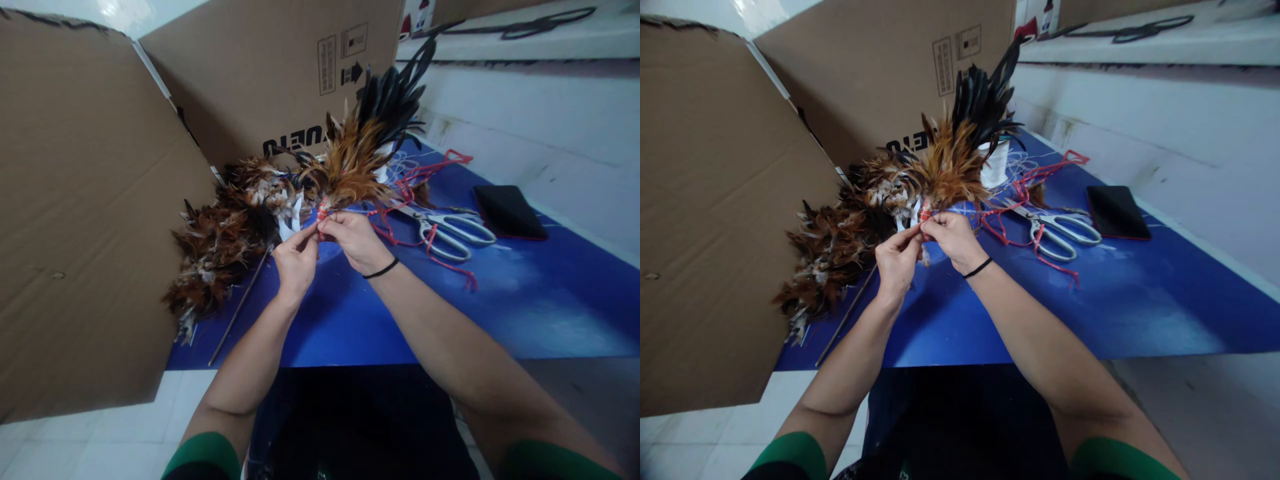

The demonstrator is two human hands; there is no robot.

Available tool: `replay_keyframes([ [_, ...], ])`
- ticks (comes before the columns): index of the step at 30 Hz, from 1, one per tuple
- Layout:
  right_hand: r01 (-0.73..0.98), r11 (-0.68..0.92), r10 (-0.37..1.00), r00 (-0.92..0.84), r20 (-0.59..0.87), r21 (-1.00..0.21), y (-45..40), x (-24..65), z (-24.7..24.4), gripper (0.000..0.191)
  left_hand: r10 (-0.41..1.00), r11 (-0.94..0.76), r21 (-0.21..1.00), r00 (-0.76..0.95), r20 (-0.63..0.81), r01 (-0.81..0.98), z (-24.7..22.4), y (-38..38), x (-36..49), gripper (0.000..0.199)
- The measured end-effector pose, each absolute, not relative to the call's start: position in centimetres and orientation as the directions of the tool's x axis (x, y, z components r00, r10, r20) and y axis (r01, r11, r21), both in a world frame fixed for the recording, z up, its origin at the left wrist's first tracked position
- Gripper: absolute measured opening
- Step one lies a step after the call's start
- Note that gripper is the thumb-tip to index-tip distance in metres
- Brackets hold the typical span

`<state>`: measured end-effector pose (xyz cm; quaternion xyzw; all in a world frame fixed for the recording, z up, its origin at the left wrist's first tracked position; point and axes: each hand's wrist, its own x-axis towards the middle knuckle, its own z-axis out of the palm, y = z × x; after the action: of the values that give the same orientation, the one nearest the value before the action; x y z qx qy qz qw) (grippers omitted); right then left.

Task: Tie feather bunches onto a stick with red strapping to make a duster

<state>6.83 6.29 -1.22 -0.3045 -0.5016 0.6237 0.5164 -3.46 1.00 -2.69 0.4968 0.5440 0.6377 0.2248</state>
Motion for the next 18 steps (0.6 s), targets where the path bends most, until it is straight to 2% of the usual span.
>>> replay_keyframes([
  [3,-0.375,-0.002,0.935,-0.329,0.131,-0.927,6.3,6.9,-1.3,0.019,0.831,-0.303,0.929,-0.418,0.368,0.214,-2.6,1.0,-3.4,0.025],
  [12,-0.36,0.04,0.923,-0.343,0.172,-0.932,6.4,7.6,-0.8,0.021,0.845,-0.316,0.945,-0.429,0.318,0.079,-2.7,1.2,-3.4,0.029],
  [18,-0.372,0.047,0.919,-0.347,0.186,-0.927,6.3,8.0,-0.5,0.019,0.842,-0.334,0.941,-0.43,0.325,0.056,-2.7,1.2,-3.4,0.028],
])
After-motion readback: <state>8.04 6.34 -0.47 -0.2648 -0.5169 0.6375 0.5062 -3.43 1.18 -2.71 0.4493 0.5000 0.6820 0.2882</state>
